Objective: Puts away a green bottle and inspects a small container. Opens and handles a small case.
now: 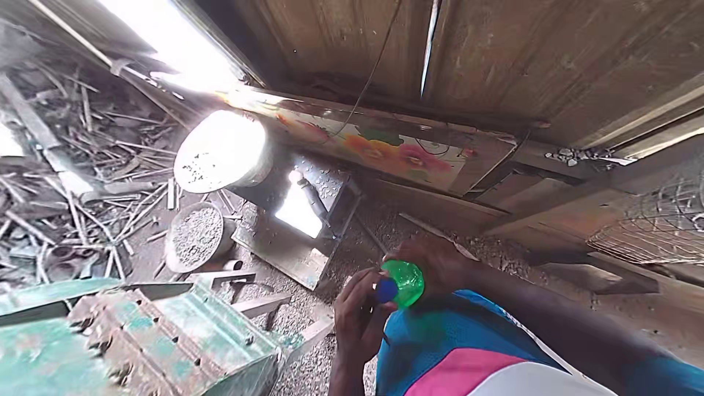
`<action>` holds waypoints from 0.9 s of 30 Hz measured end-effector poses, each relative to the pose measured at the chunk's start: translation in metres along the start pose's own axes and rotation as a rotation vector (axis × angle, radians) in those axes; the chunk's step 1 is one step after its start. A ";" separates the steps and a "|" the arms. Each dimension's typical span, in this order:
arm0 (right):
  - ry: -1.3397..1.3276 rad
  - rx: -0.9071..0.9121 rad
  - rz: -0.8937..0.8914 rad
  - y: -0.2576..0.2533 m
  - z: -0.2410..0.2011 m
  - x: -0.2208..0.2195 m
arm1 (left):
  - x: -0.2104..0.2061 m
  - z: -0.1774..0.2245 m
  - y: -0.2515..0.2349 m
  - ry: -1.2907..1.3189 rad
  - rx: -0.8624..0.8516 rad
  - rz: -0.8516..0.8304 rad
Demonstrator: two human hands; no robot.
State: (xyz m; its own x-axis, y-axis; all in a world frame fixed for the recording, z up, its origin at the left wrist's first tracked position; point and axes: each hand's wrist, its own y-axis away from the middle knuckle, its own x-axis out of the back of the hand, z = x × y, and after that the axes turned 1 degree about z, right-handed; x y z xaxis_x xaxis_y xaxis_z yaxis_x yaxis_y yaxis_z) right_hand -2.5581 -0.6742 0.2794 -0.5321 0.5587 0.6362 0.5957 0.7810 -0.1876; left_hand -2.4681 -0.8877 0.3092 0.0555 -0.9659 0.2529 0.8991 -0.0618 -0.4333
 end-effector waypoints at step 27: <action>-0.073 -0.514 1.255 -0.106 0.178 0.219 | -0.051 -0.046 0.038 0.849 0.870 1.051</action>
State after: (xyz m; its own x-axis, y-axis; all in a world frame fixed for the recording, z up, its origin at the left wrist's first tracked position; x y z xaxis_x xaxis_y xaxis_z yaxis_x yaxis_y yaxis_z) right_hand -2.8448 -0.5853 0.3056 0.5093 0.8369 0.2007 0.8455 -0.4430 -0.2983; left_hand -2.4572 -0.8521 0.2398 0.7989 -0.3578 -0.4835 0.5983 0.5555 0.5774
